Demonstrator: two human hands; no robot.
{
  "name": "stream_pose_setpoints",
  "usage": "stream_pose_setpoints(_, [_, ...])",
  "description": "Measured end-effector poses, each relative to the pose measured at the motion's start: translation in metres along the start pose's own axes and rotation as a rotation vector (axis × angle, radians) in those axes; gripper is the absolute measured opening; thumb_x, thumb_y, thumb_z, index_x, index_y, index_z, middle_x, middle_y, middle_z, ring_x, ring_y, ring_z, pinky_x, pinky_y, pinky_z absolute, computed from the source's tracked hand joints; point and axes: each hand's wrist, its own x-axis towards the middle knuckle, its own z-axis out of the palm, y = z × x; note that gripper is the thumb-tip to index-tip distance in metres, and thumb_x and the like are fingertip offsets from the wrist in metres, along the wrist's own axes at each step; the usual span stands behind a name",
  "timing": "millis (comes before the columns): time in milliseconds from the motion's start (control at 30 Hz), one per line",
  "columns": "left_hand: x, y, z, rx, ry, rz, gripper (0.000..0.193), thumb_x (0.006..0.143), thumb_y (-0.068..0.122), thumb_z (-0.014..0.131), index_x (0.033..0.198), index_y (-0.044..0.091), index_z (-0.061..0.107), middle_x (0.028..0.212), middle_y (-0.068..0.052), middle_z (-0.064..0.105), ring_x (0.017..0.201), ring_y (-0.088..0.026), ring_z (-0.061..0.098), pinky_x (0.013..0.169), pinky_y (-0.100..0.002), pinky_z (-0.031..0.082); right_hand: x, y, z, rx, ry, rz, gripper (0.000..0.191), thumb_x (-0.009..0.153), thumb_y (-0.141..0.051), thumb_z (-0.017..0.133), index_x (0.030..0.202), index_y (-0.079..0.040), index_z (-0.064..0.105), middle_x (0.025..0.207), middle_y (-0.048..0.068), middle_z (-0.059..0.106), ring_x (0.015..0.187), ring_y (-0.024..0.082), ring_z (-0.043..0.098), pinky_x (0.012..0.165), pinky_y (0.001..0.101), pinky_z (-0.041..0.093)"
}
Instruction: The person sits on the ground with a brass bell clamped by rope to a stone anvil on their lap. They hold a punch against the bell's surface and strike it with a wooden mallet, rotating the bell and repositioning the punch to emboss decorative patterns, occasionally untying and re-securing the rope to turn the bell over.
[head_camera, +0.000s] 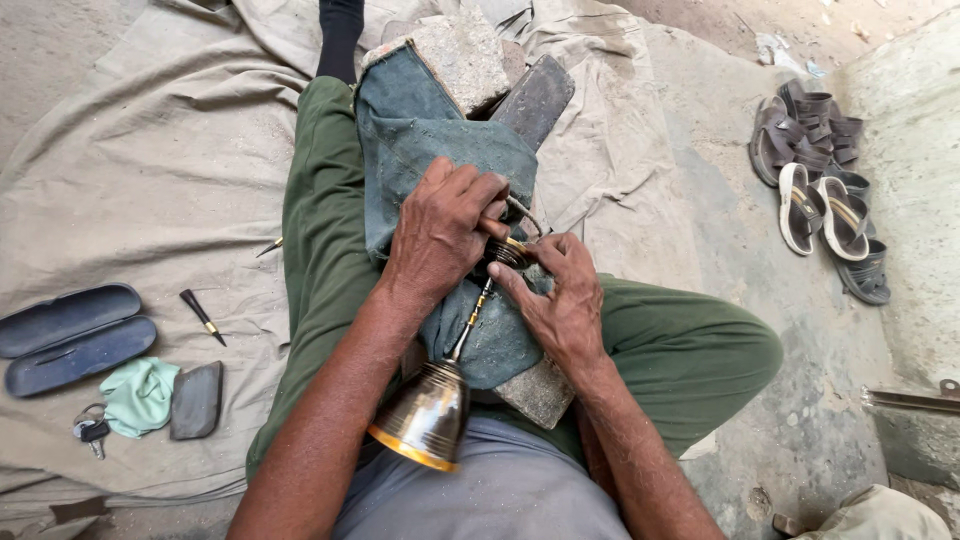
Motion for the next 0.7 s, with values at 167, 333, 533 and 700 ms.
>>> stream_pose_setpoints(167, [0.003, 0.000, -0.013, -0.251, -0.034, -0.092, 0.033, 0.083, 0.010, 0.082, 0.112, 0.009, 0.066, 0.090, -0.004, 0.067, 0.079, -0.026, 0.057, 0.071, -0.040, 0.049, -0.046, -0.025, -0.027, 0.245, 0.085, -0.179, 0.019, 0.091, -0.001, 0.078, 0.107, 0.002, 0.068, 0.107, 0.011, 0.073, 0.096, 0.022, 0.070, 0.083, 0.0310, 0.058])
stream_pose_setpoints(333, [-0.010, -0.002, -0.054, -0.274, -0.161, -0.252, 0.036, 0.078, 0.003, 0.078, 0.112, 0.009, 0.065, 0.076, -0.004, 0.059, 0.066, -0.022, 0.057, 0.063, -0.036, 0.048, -0.045, -0.035, -0.087, 0.311, 0.537, -0.454, 0.010, 0.101, 0.006, 0.063, 0.111, 0.007, 0.060, 0.105, 0.020, 0.073, 0.096, 0.029, 0.077, 0.085, 0.0389, 0.067])
stream_pose_setpoints(533, [-0.059, 0.011, -0.079, 0.003, -0.140, 0.073, 0.038, 0.075, 0.015, 0.085, 0.109, 0.007, 0.069, 0.081, -0.004, 0.059, 0.069, -0.023, 0.057, 0.066, -0.040, 0.043, 0.056, -0.012, -0.116, 0.266, 0.574, -0.687, 0.017, 0.111, 0.007, 0.070, 0.124, 0.006, 0.059, 0.110, 0.021, 0.070, 0.090, 0.025, 0.076, 0.079, 0.0349, 0.069])
stream_pose_setpoints(700, [-0.084, 0.031, -0.077, -0.028, -0.116, 0.244, 0.057, 0.066, 0.030, 0.079, 0.117, 0.006, 0.068, 0.084, -0.004, 0.055, 0.076, -0.024, 0.056, 0.070, -0.040, 0.044, 0.108, -0.030, -0.074, 0.132, 0.342, -0.750, 0.014, 0.112, 0.003, 0.076, 0.123, 0.000, 0.068, 0.120, 0.015, 0.073, 0.103, 0.021, 0.077, 0.089, 0.0289, 0.069])
